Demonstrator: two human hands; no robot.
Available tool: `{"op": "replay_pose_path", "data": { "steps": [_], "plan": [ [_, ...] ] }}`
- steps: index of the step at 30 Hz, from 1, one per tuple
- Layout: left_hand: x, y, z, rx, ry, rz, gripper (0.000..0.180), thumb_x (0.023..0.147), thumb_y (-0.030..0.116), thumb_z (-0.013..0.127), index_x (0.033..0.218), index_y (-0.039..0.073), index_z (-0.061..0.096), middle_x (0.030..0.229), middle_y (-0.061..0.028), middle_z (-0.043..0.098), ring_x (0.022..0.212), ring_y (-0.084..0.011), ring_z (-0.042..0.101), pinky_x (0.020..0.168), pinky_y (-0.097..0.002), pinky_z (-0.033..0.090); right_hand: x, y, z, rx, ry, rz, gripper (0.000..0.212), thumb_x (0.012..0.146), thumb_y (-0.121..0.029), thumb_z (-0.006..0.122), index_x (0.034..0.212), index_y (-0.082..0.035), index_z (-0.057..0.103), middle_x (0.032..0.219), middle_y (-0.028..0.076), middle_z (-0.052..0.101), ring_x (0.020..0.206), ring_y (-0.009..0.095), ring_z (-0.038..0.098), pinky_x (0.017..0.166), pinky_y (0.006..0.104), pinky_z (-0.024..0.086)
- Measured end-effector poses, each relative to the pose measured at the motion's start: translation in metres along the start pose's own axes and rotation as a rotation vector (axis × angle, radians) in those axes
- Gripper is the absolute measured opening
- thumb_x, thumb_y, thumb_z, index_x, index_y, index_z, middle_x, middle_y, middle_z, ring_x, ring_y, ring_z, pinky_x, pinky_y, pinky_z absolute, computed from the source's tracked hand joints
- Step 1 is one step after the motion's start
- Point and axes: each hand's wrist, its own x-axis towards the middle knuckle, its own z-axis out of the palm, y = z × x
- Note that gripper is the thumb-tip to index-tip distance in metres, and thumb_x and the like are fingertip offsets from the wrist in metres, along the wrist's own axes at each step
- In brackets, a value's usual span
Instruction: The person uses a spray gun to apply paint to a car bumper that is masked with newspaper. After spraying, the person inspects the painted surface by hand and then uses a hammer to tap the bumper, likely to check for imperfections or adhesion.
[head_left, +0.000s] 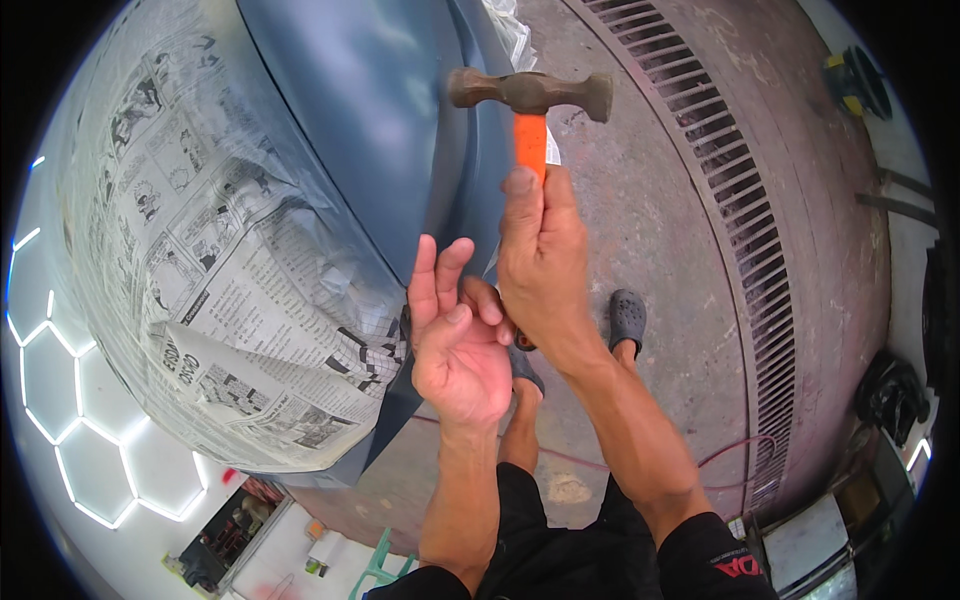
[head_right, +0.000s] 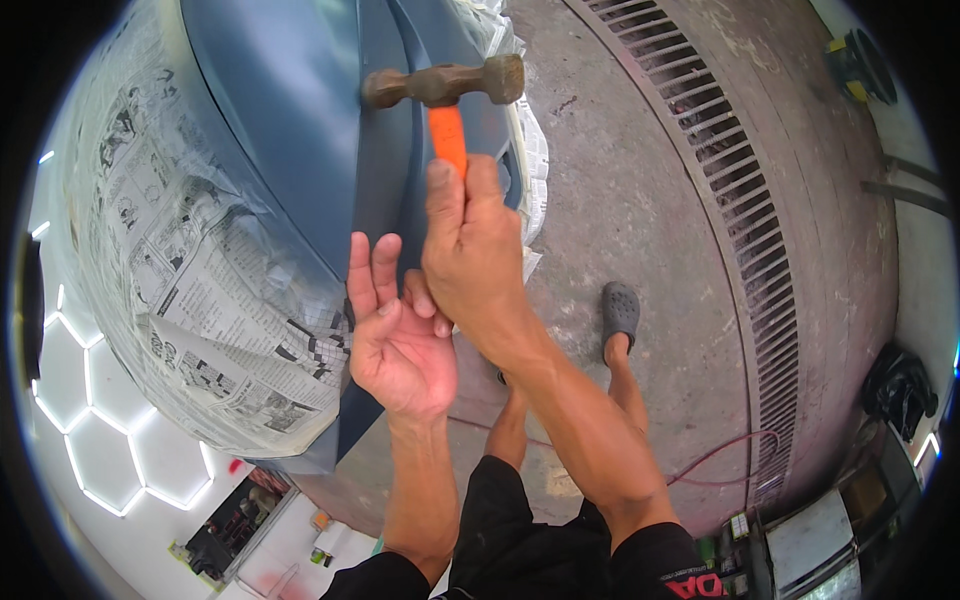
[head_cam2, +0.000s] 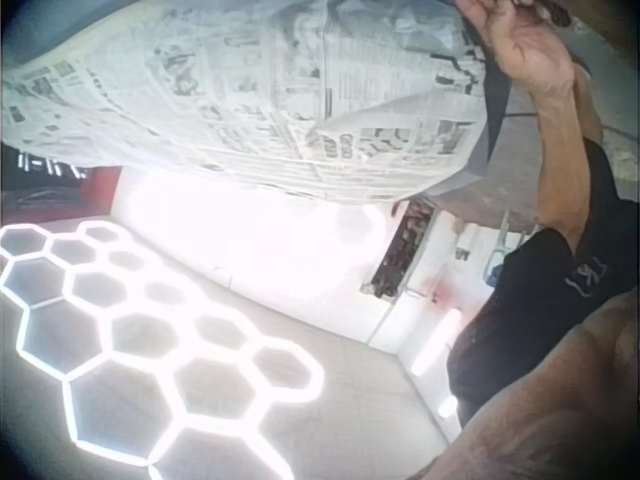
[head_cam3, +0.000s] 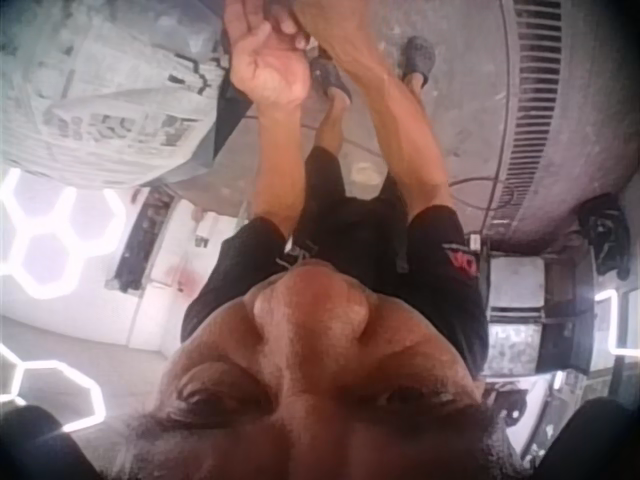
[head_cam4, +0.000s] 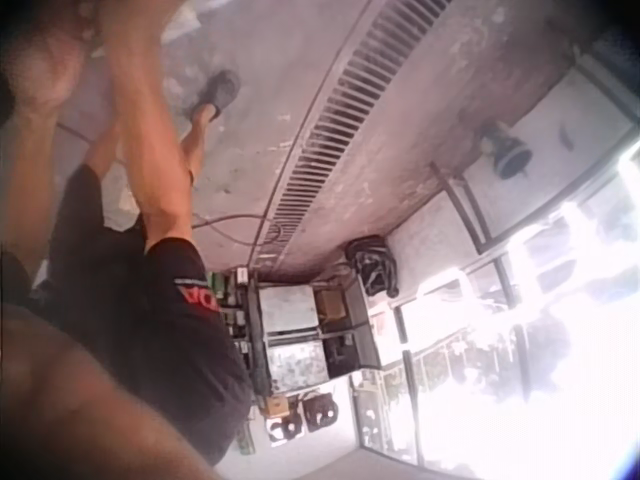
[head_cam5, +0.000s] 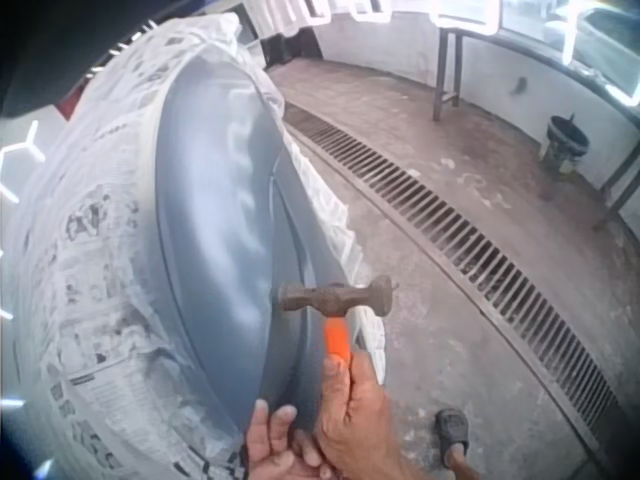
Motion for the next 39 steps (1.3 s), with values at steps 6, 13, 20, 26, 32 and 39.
{"op": "replay_pose_path", "data": {
  "steps": [6, 13, 20, 26, 32, 39],
  "plan": [
    [0.001, -0.002, -0.002, 0.026, -0.019, 0.020, 0.072, 0.097, 0.010, 0.053, 0.168, 0.012, 0.041, 0.155, -0.0052, 0.057, 0.088, -0.0170, 0.056, 0.067, -0.0300, 0.051, -0.009, 0.007, -0.009, 0.157, 0.075, -0.065, 0.039, 0.119, -0.040, 0.047, 0.112, -0.004, 0.056, 0.066, -0.007, 0.043, 0.053, 0.001, 0.037, 0.047, 0.0244, 0.031],
    [0.001, -0.003, 0.000, -0.002, -0.006, 0.021, 0.072, 0.097, 0.010, 0.053, 0.167, 0.011, 0.041, 0.154, -0.0062, 0.057, 0.087, -0.0170, 0.056, 0.067, -0.0301, 0.051, -0.006, 0.001, -0.007, 0.184, 0.092, -0.088, 0.041, 0.119, -0.043, 0.046, 0.114, -0.003, 0.057, 0.066, -0.008, 0.040, 0.053, 0.001, 0.035, 0.047, 0.0238, 0.030],
    [-0.005, -0.002, -0.004, 0.145, -0.116, -0.012, 0.070, 0.098, 0.011, 0.054, 0.166, 0.005, 0.041, 0.154, -0.0134, 0.058, 0.103, -0.0192, 0.061, 0.087, -0.0364, 0.053, -0.032, -0.007, -0.037, 0.163, 0.077, 0.027, 0.042, 0.120, -0.041, 0.043, 0.121, -0.002, 0.057, 0.071, -0.005, 0.044, 0.055, 0.002, 0.036, 0.049, 0.0228, 0.031],
    [-0.078, -0.035, 0.009, 0.701, -0.230, -0.198, 0.066, 0.092, 0.008, 0.056, 0.158, -0.001, 0.053, 0.140, -0.0152, 0.068, 0.109, -0.0185, 0.064, 0.099, -0.0337, 0.047, -0.095, -0.017, -0.096, -0.155, -0.108, 0.051, 0.029, 0.115, -0.025, 0.054, 0.123, 0.001, 0.064, 0.100, 0.010, 0.059, 0.092, 0.022, 0.054, 0.085, 0.0374, 0.044],
    [-0.140, -0.030, 0.003, 0.717, -0.135, -0.143, 0.045, 0.094, 0.003, 0.063, 0.139, -0.001, 0.064, 0.106, -0.0064, 0.069, 0.082, -0.0125, 0.057, 0.084, -0.0292, 0.045, -0.117, -0.044, -0.137, -0.434, -0.514, -0.161, 0.036, 0.105, -0.027, 0.061, 0.122, 0.002, 0.072, 0.127, 0.023, 0.064, 0.116, 0.041, 0.054, 0.107, 0.0514, 0.040],
    [-0.215, 0.020, -0.026, 0.871, 0.014, -0.163, 0.013, 0.099, 0.010, 0.074, 0.108, 0.001, 0.068, 0.082, -0.0009, 0.061, 0.069, -0.0071, 0.052, 0.064, -0.0259, 0.044, -0.037, -0.053, -0.105, -0.089, -0.402, 0.125, 0.055, 0.113, -0.037, 0.041, 0.145, 0.001, 0.064, 0.140, 0.015, 0.066, 0.124, 0.027, 0.060, 0.113, 0.0416, 0.042]
  ]
}}
